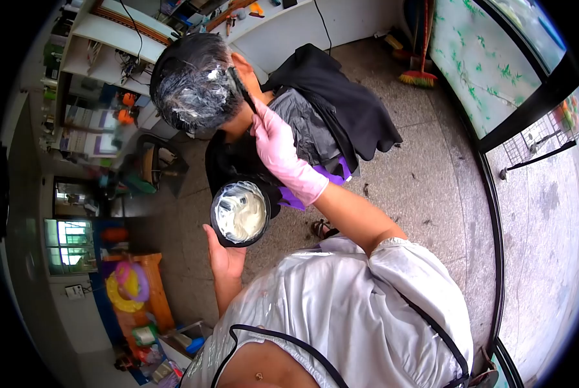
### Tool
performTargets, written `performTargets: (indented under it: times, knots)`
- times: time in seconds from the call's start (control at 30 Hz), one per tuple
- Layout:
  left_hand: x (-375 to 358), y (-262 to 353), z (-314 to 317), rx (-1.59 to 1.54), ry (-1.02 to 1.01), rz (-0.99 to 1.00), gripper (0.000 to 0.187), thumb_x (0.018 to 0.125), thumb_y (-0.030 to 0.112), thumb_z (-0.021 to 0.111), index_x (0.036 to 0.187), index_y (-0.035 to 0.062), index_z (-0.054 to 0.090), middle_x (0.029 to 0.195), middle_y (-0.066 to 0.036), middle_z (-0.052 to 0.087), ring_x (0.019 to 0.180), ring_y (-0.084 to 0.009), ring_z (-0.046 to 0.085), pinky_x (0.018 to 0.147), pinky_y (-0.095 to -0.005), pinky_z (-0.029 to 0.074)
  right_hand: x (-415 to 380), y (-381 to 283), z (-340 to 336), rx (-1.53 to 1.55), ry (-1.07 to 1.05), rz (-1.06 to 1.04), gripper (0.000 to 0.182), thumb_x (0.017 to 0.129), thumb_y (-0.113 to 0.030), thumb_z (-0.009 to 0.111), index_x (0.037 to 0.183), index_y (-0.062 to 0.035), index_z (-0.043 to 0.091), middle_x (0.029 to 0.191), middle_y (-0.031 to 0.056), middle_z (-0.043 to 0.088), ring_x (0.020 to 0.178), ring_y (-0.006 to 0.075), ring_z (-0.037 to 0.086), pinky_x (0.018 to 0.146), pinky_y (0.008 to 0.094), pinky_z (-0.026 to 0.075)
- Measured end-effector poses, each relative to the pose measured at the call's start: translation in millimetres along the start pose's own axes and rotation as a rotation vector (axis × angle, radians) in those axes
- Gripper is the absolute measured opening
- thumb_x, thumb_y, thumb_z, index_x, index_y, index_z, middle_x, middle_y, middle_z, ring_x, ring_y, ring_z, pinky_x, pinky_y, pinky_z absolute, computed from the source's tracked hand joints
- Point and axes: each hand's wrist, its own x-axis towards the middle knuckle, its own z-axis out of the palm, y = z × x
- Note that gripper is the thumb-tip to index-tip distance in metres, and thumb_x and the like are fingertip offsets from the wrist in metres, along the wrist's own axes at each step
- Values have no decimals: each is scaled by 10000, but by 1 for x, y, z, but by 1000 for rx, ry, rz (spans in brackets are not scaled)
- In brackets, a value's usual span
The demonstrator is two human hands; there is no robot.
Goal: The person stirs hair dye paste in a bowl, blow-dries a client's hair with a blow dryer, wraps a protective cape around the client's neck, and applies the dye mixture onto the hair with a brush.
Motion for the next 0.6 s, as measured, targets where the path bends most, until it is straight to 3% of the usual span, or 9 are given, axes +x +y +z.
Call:
performTargets:
  times: [0.03,0.17,0.2,0.3,0.5,0.6]
  knots:
    - [0,0,-1,-4,-5,0,619,907,517,349,1300,39,371,1313,-93,430,1186,-236,437,972,-389,384,6,3,1,-49,23,-31,311,928,-100,455,1237,-88,488,662,-83,462,505,-3,354,457,131,281]
    - [-1,0,2,26,17,-17,627,904,524,348,1301,39,370,1314,-92,430,1188,-237,435,974,-393,381,2,24,1,-116,9,-60,348,924,-77,454,1271,-90,463,705,-78,454,574,5,375,488,131,290]
    - [-1,-1,1,23,15,-19,630,902,527,348,1300,39,371,1315,-92,429,1188,-237,435,974,-393,380,-4,30,5,58,3,-105,373,915,-57,465,1287,-89,449,730,-75,455,614,6,389,504,132,292]
    - [-1,-1,3,26,11,-24,633,901,531,347,1299,40,373,1315,-92,430,1188,-238,435,975,-394,378,-18,29,-4,-188,-4,-70,368,916,-68,468,1283,-86,449,701,-77,461,554,9,382,474,137,291]
    - [0,0,1,27,10,-19,627,903,528,343,1298,43,376,1308,-92,439,1189,-238,434,979,-395,372,-1,23,-5,-81,30,67,362,927,-116,459,1288,-120,445,653,-76,462,492,5,351,444,142,288]
    - [-1,0,3,25,12,-22,622,905,526,341,1298,45,377,1308,-91,439,1188,-237,434,979,-395,371,-14,23,2,-128,13,8,370,920,-96,466,1287,-139,456,657,-80,454,491,4,335,445,142,283]
